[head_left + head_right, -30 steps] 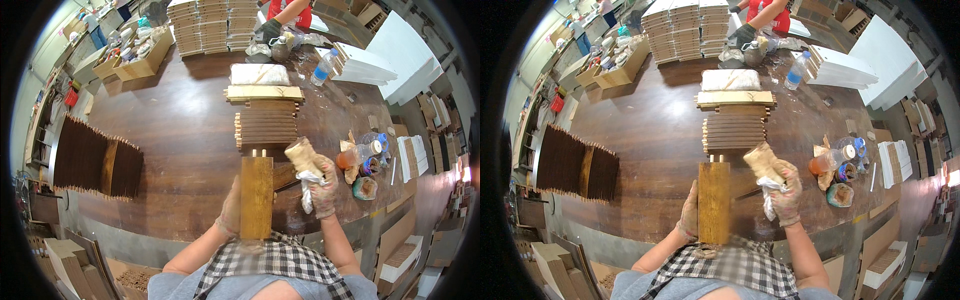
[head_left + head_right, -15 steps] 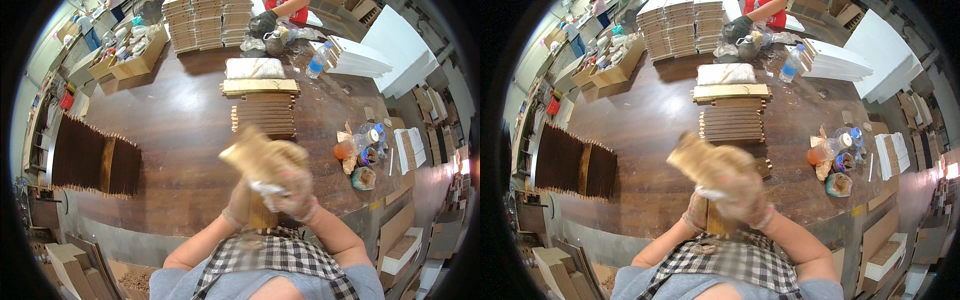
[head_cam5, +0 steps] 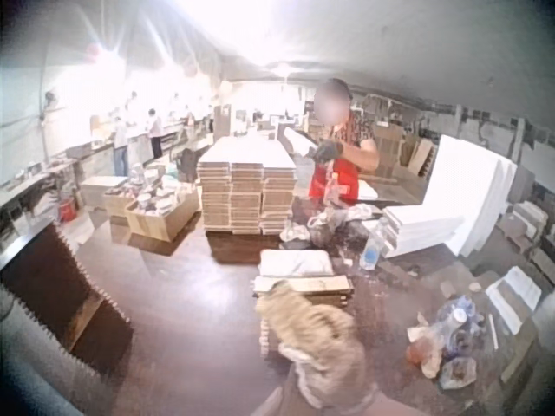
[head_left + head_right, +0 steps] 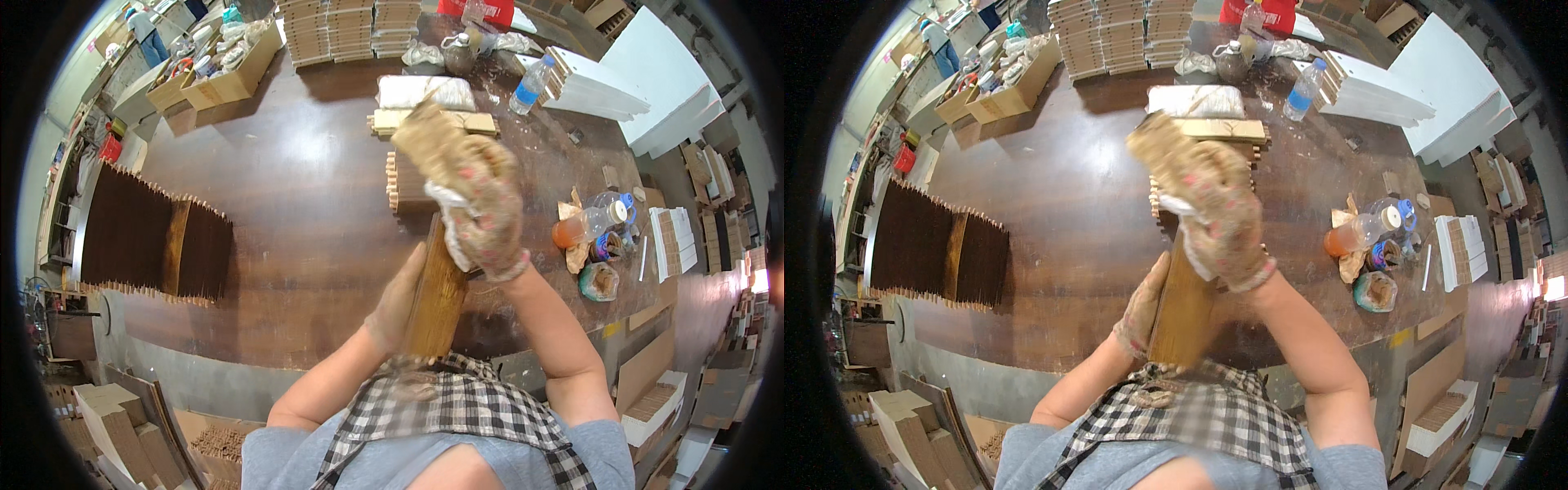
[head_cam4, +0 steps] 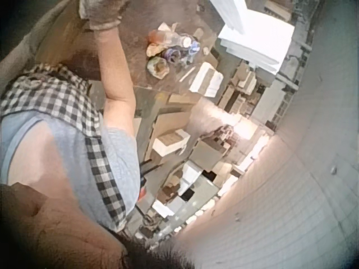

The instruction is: The person picks up individual wood slats by hand, wipes them with a stained cloth to apply color, and places them onto a large stack on the workbench.

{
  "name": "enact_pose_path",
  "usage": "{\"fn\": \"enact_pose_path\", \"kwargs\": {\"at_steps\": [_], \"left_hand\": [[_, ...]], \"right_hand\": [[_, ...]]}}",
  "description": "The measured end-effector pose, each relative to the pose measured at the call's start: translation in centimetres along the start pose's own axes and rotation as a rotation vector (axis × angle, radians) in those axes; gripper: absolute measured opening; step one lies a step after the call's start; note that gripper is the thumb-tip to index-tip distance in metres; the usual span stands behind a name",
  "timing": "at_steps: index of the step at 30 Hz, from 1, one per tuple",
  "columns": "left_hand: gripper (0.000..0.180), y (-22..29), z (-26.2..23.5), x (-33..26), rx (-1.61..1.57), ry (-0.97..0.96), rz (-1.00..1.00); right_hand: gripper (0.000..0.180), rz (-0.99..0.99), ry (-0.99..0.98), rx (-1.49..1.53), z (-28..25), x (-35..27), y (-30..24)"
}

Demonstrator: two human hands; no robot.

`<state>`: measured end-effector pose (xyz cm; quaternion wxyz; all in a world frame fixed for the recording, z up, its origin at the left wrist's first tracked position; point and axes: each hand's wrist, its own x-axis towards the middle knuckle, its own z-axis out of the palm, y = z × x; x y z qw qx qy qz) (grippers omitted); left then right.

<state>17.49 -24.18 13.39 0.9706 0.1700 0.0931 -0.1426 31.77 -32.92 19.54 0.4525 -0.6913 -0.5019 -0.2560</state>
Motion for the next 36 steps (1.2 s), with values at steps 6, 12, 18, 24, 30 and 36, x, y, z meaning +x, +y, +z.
{"fn": "enact_pose_path", "kwargs": {"at_steps": [6, 12, 18, 24, 30, 36], "left_hand": [[0.051, -0.6, -1.7, 1.4, 0.043, 0.093, 0.152], [0.046, -1.3, -4.6, 1.8, 0.195, 0.047, 0.26], [0.07, -1.5, -1.2, -2.0, -0.087, -0.039, -0.177], [0.064, -1.7, -0.3, -3.0, -0.009, 0.082, -0.106], [0.058, -1.3, -2.1, -0.7, -0.123, 0.086, 0.017], [0.072, 2.5, -7.6, 2.7, -0.203, -0.134, 0.121]], "right_hand": [[0.037, 0.176, -0.25, 0.028, 3.0, -5.4, -4.3], [0.039, 0.164, -0.28, 0.107, 3.6, -7.0, -3.7], [0.055, 0.425, 0.066, 0.262, -0.6, -5.2, 3.0], [0.049, 0.2, -0.018, 0.251, 0.7, -3.5, -2.4], [0.037, 0.128, -0.291, 0.154, 4.1, -6.5, -6.0], [0.04, -0.124, -0.209, 0.578, 5.0, -7.7, -7.4]]}}
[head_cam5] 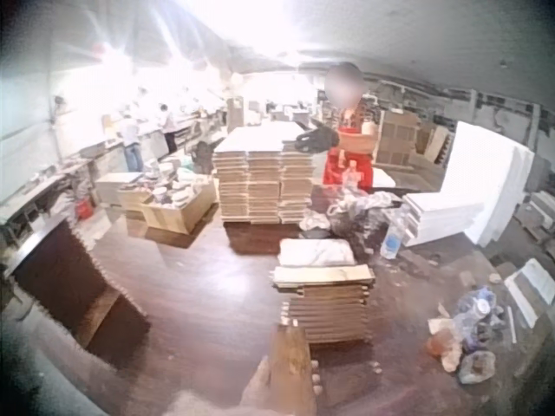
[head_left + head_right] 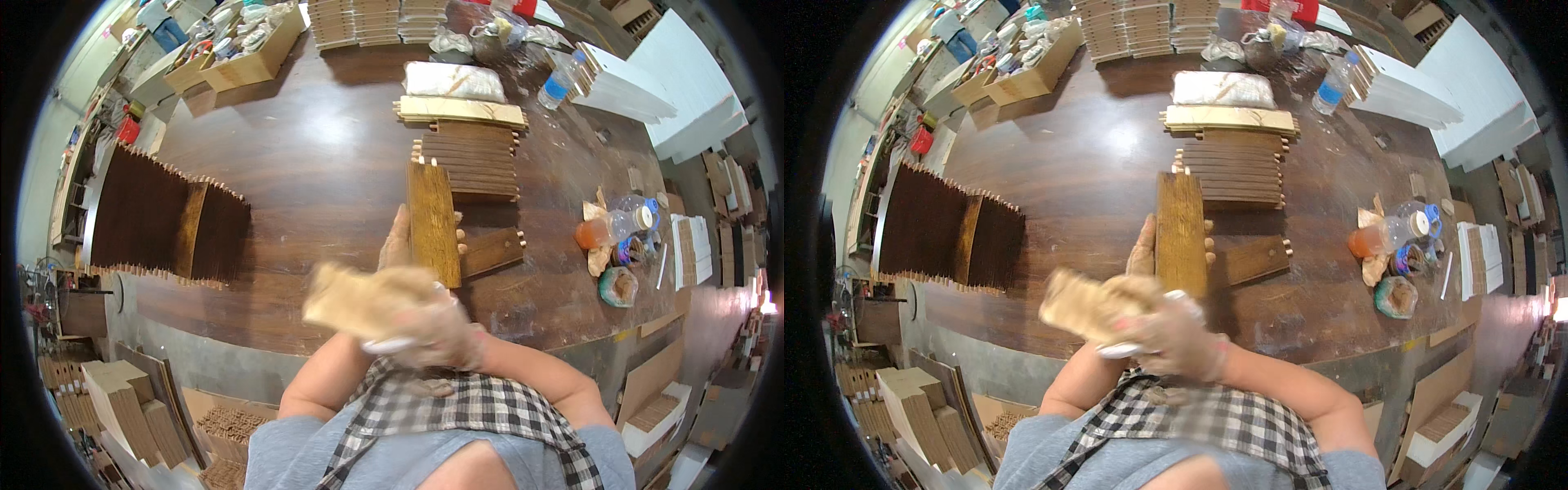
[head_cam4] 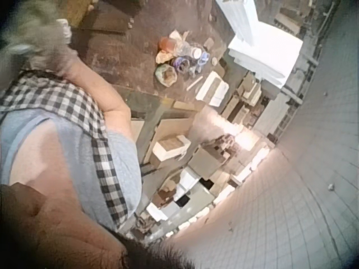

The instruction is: The person picks up individual wood slats by hand, wipes them with a stained cloth to apply color, and places them onto a large stack on the workbench.

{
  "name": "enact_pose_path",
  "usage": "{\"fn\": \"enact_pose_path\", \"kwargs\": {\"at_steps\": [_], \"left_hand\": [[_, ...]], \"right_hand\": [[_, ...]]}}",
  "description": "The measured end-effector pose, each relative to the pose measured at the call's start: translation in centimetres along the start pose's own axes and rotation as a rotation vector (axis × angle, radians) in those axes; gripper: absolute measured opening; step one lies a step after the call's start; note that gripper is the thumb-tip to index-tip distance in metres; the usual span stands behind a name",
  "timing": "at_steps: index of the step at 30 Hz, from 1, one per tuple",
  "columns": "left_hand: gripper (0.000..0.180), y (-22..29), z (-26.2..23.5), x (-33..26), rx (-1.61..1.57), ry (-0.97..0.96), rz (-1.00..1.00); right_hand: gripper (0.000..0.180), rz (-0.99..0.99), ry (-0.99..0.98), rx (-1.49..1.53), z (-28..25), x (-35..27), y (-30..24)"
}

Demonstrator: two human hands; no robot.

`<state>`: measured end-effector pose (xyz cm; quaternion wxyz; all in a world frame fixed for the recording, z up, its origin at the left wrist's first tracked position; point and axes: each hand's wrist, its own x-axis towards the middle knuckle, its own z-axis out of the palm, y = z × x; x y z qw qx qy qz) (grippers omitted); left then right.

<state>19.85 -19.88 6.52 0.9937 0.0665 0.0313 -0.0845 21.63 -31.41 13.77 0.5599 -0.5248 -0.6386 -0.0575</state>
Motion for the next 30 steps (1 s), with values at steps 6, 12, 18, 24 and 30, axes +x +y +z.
{"fn": "enact_pose_path", "kwargs": {"at_steps": [6, 12, 18, 24, 30], "left_hand": [[0.072, 1.1, 6.6, -2.2, 0.176, 0.13, 0.194], [0.075, 0.7, 6.6, -1.1, 0.185, 0.218, 0.371], [0.078, 0.4, 6.1, -1.6, 0.237, 0.234, 0.263], [0.08, 1.0, 5.2, -2.7, 0.213, 0.253, 0.305], [0.068, -1.2, 3.7, -2.9, 0.927, -0.04, 0.39]], "right_hand": [[0.058, 0.543, 0.488, 0.199, -10.0, -1.4, -1.6], [0.047, 0.455, 0.077, 0.204, -10.1, -5.2, -3.1], [0.039, 0.393, -0.231, -0.188, -9.6, -1.9, -4.1], [0.042, 0.622, 0.049, -0.058, -12.5, -5.9, -3.9], [0.056, 0.519, 0.294, 0.032, -7.0, -0.6, -4.6]]}}
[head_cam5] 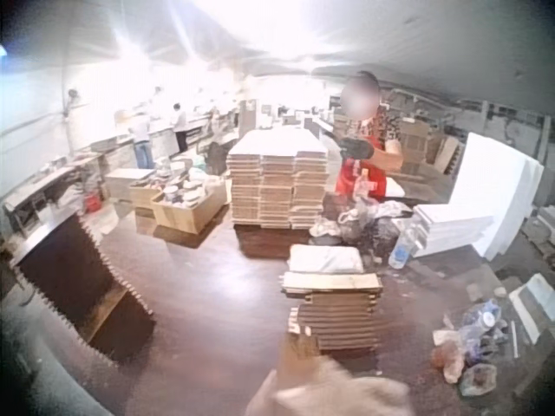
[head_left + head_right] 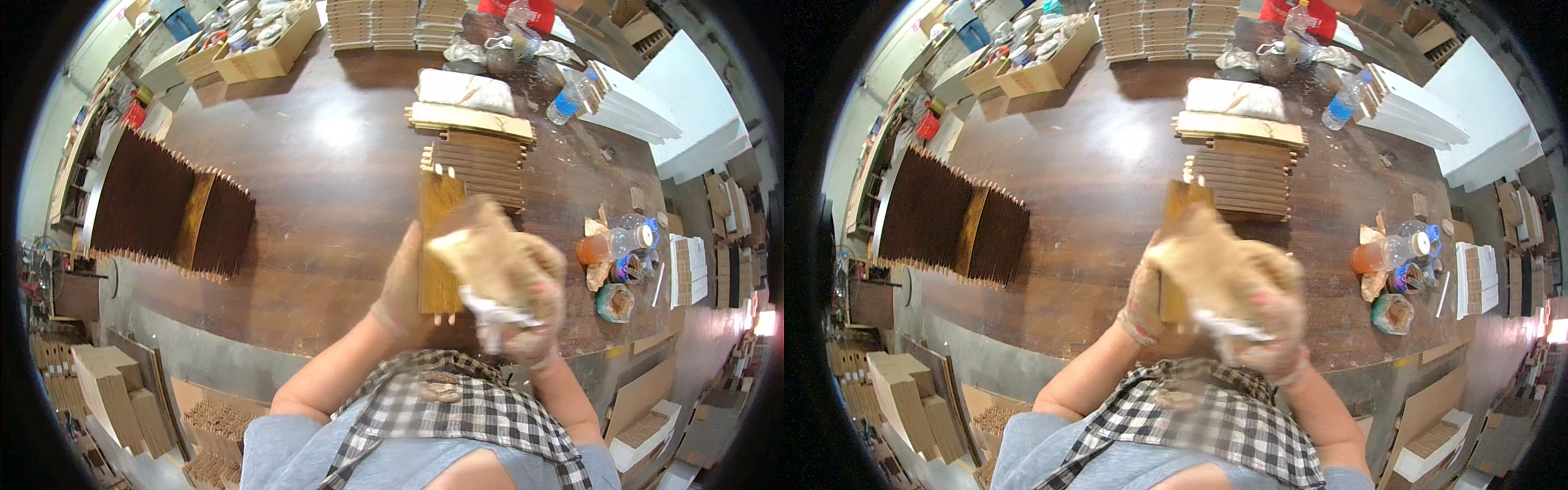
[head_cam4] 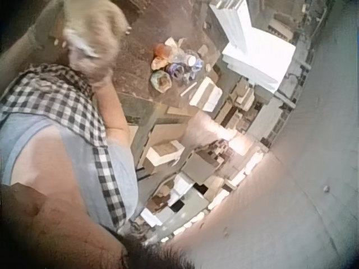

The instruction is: The person picks up individual wood slats by hand, wipes them with a stained cloth to apply color, and places them onto a large stack on the workbench.

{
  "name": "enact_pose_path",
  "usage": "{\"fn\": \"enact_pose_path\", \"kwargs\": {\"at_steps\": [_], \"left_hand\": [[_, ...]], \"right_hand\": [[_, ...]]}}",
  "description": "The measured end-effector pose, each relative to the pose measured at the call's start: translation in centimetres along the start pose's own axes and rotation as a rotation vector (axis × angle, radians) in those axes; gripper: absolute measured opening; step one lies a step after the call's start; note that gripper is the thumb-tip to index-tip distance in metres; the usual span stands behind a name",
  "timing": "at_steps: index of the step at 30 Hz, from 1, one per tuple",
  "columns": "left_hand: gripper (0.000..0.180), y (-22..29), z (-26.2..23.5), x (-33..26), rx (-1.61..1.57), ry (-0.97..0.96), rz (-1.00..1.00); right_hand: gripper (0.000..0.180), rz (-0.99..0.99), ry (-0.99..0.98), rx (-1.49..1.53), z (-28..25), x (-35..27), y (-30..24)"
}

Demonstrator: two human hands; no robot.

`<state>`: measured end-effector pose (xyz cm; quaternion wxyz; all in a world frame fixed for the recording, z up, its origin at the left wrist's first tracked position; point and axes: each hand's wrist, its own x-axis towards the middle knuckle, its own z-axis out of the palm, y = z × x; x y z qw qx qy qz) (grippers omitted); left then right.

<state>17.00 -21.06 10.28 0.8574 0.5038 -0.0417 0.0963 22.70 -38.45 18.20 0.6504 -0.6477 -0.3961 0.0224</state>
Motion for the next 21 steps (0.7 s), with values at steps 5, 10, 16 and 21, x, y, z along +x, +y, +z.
{"fn": "enact_pose_path", "kwargs": {"at_steps": [5, 10, 16, 21], "left_hand": [[0.059, -2.7, 2.0, -2.1, 0.347, -0.155, -0.253], [0.062, 0.2, 4.3, -1.4, -0.729, 0.074, -0.713], [0.055, 2.5, 4.4, -0.3, -0.686, 0.282, -0.603], [0.059, -1.0, -0.1, 1.7, -0.656, 0.453, -0.41]], "right_hand": [[0.057, -0.346, -0.16, -0.432, 2.8, 3.4, 3.5], [0.053, -0.291, 0.221, -0.514, -3.0, 9.5, 8.6], [0.04, -0.483, 0.049, -0.579, 1.7, 6.6, 4.3], [0.042, -0.292, -0.426, -0.098, 6.8, -1.6, 3.2]]}}
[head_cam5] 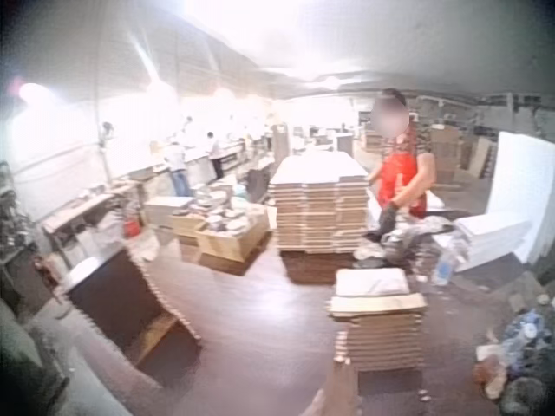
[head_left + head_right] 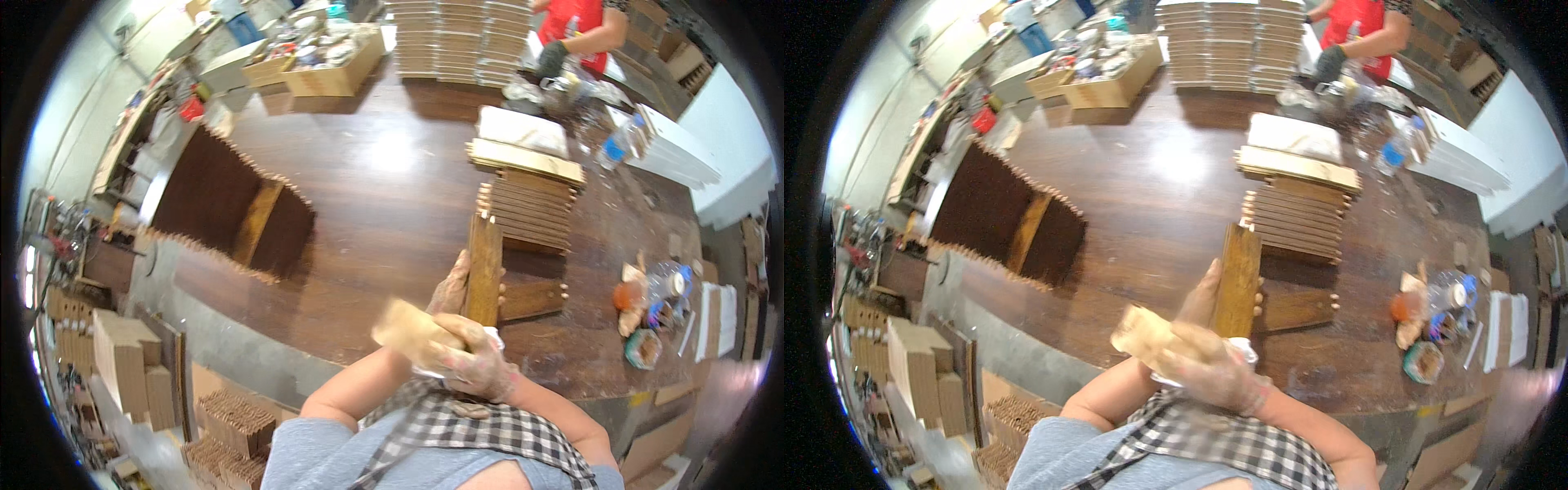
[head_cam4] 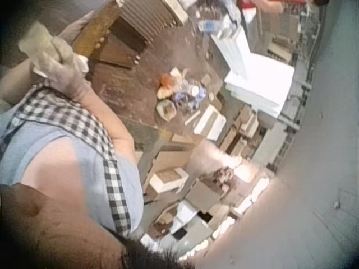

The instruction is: The person picks up individual wood slats by hand, wipes them with a stained cloth to apply color, and places them onto a large stack on the workbench.

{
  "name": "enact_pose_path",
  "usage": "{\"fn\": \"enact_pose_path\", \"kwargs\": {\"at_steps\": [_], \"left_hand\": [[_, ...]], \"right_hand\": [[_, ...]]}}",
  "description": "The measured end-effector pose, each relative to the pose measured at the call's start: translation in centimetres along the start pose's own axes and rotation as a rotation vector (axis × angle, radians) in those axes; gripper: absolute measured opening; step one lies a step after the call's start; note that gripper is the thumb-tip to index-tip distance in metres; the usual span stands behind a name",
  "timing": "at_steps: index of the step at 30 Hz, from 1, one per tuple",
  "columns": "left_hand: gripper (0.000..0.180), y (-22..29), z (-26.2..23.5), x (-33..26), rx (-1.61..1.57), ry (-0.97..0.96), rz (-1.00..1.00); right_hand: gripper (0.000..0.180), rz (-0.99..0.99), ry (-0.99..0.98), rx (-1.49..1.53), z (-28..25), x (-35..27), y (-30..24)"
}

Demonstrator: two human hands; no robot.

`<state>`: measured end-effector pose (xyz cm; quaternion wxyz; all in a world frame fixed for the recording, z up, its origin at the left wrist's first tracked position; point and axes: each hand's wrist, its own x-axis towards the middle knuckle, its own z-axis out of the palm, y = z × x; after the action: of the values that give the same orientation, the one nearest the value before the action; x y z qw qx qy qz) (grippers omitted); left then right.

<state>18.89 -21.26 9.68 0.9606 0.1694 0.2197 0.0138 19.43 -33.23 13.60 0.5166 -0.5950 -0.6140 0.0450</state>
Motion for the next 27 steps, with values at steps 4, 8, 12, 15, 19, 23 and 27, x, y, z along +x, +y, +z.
{"fn": "enact_pose_path", "kwargs": {"at_steps": [4, 8, 12, 15, 19, 23, 27], "left_hand": [[0.048, 7.5, 1.6, -5.7, 0.784, 0.202, 0.366], [0.058, 16.5, 0.1, -11.3, 1.683, 0.485, 1.134], [0.063, 23.6, -3.6, -14.1, 2.338, 1.023, 1.145], [0.06, 25.9, -7.9, -13.7, 2.472, 1.338, 0.703], [0.053, 26.2, -10.0, -13.4, 2.467, 1.516, 0.524], [0.048, 26.7, -10.4, -12.6, 2.496, 1.496, 0.586], [0.053, 27.0, -10.7, -12.9, 2.542, 1.459, 0.666]], "right_hand": [[0.054, 0.099, 0.341, -0.184, -4.7, 1.6, 1.0], [0.053, 0.352, 0.586, 0.172, -6.9, -1.2, 3.2], [0.053, 0.311, 0.408, 0.056, -6.6, -3.6, 3.9], [0.052, 0.342, 0.454, 0.083, -5.5, -3.1, 4.1], [0.049, 0.347, 0.417, 0.002, -6.5, -2.8, 3.5], [0.047, 0.401, 0.469, -0.037, -7.2, -4.3, 3.9], [0.051, 0.476, 0.573, 0.086, -7.9, -5.6, 3.9]]}}
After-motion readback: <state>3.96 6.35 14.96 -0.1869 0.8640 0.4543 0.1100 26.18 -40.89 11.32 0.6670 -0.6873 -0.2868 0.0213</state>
